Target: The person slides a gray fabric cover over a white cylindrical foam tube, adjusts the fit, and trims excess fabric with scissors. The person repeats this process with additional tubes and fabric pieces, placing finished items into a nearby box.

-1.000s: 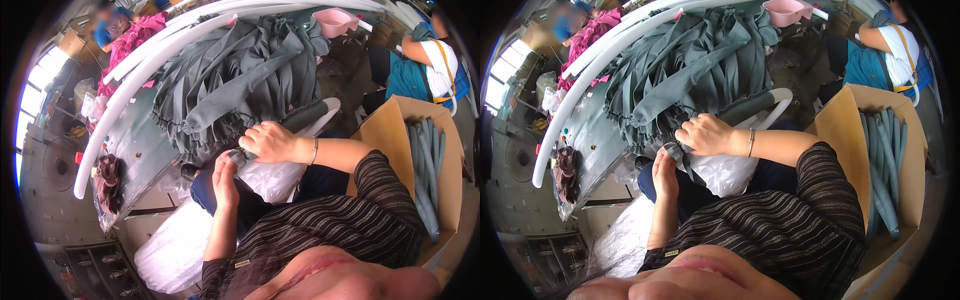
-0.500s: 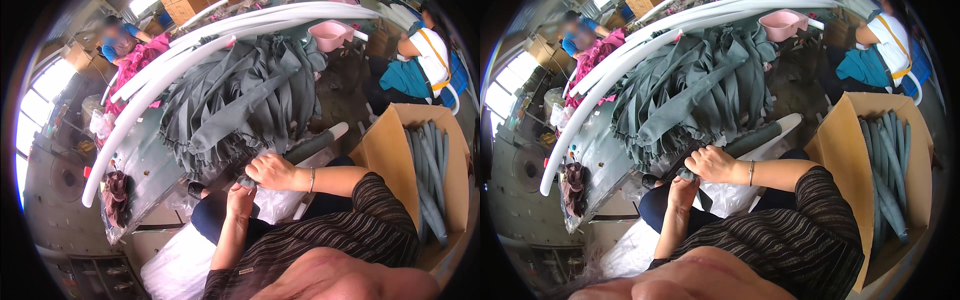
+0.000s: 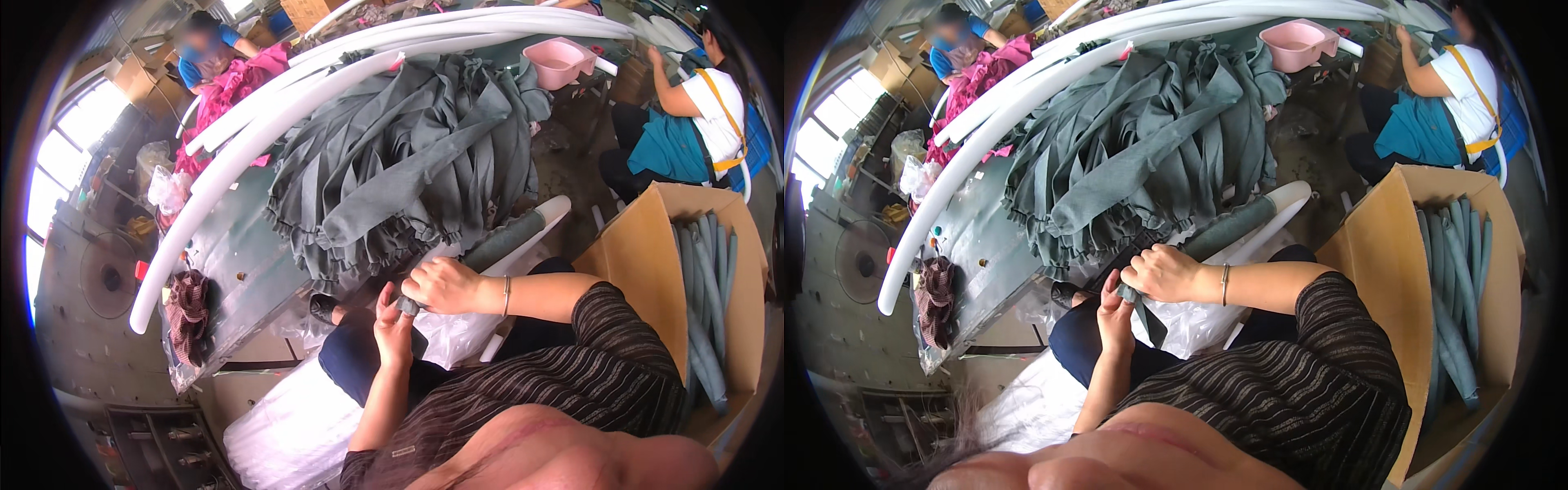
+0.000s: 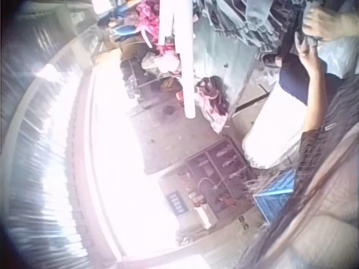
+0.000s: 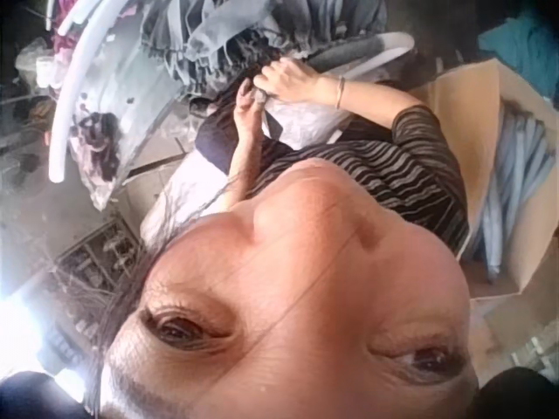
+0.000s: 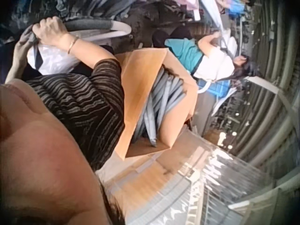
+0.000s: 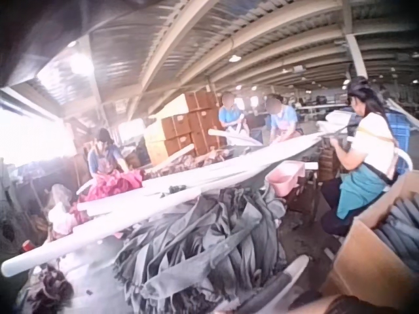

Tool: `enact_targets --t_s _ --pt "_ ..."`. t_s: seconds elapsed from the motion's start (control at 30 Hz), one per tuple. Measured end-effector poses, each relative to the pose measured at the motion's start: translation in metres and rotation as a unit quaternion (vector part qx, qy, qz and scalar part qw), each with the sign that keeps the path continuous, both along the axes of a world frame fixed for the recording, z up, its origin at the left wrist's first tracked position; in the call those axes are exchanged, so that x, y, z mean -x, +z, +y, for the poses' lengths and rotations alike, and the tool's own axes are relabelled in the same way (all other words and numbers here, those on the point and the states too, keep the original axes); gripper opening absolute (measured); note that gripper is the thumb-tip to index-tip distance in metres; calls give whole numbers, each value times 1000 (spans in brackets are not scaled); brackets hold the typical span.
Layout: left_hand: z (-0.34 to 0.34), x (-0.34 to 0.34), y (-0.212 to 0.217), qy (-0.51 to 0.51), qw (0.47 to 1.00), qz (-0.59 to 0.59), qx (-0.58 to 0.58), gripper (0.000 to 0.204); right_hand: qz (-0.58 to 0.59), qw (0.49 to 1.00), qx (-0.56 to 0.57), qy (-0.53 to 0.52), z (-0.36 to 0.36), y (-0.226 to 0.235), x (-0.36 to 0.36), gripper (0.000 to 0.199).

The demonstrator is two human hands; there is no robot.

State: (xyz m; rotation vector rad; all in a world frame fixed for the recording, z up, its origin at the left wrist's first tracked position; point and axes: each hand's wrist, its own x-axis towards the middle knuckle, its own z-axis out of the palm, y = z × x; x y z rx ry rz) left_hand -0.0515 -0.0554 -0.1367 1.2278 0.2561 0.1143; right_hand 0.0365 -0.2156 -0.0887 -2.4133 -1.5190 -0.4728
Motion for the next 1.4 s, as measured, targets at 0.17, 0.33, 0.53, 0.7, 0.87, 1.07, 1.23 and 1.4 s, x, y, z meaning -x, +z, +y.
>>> enact_targets --t_s 0.17,0.33,0.53,0.7,0.87,1.07,1.23,1.4 --pt "8 -6 15 -152 924 29 349 37 -10 998 -58 -8 1 15 1 34" --pt "-2 -12 14 -62 985 -80 -138 29 25 999 -47 -11 -6 6 -8 27" --pt "-19 -7 11 -86 953 -159 -245 19 4 998 -50 -28 -10 4 -3 13" --pt "-3 -12 6 -201 954 36 221 30 22 998 -62 -14 -9 2 -1 14" --pt "-2 -10 11 -150 936 74 309 38 5 998 -56 -2 -5 15 -5 35" --pt "2 -6 19 -118 977 -7 176 42 3 997 -67 48 -15 31 -11 44" --pt "-3 -18 33 -63 982 -123 -130 16 15 997 -79 15 -18 27 -14 28" --pt "6 -12 44 -87 995 -21 -32 28 21 999 -18 -20 -4 16 2 21"
